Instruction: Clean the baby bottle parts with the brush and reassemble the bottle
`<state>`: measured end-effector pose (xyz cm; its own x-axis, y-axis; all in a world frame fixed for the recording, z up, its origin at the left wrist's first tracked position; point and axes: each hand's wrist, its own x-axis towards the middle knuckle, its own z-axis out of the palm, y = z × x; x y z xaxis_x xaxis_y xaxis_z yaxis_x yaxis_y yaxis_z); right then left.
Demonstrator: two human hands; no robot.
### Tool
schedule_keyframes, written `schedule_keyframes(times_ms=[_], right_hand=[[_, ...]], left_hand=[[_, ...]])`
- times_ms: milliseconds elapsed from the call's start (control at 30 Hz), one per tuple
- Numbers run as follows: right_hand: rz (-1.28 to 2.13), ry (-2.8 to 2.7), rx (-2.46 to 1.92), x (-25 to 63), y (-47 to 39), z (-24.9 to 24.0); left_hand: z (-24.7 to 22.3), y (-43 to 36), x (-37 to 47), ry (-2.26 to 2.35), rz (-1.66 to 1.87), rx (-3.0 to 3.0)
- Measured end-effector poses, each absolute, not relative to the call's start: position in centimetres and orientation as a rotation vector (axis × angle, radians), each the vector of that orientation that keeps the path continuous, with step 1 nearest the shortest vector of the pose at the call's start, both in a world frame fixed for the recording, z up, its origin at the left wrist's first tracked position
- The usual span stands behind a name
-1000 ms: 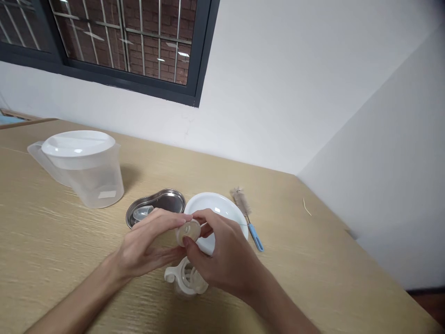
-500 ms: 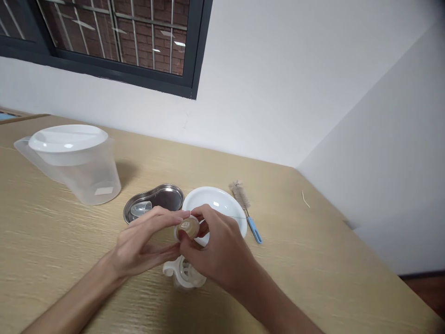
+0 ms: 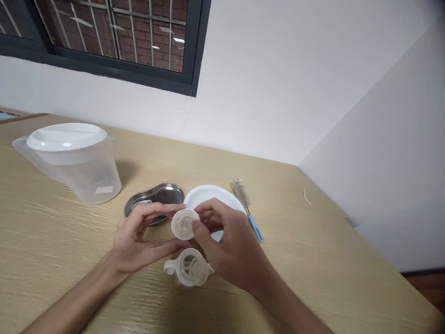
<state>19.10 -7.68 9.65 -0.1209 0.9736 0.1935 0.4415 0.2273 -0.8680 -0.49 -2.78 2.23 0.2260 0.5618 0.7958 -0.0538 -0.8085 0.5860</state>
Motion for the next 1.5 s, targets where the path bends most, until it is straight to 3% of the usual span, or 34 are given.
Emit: schedule_keyframes(times_ms=[833,1267,1500], right_hand=[[1.039,-1.796,-1.291,20.6,-7.4,10.7],[0.940,-1.791,-1.342,19.8,-7.5,9.9],[1.102,-1.764,-1.266,20.3,-7.6,10.7]], left_hand=[[2.4,-2.1,-0.6,0.307,1.691,2.239],[2.6,-2.7,-0.9,0.294,1.657,2.377],[3.0,-2.6,-0.6,0.316,1.704,2.282]])
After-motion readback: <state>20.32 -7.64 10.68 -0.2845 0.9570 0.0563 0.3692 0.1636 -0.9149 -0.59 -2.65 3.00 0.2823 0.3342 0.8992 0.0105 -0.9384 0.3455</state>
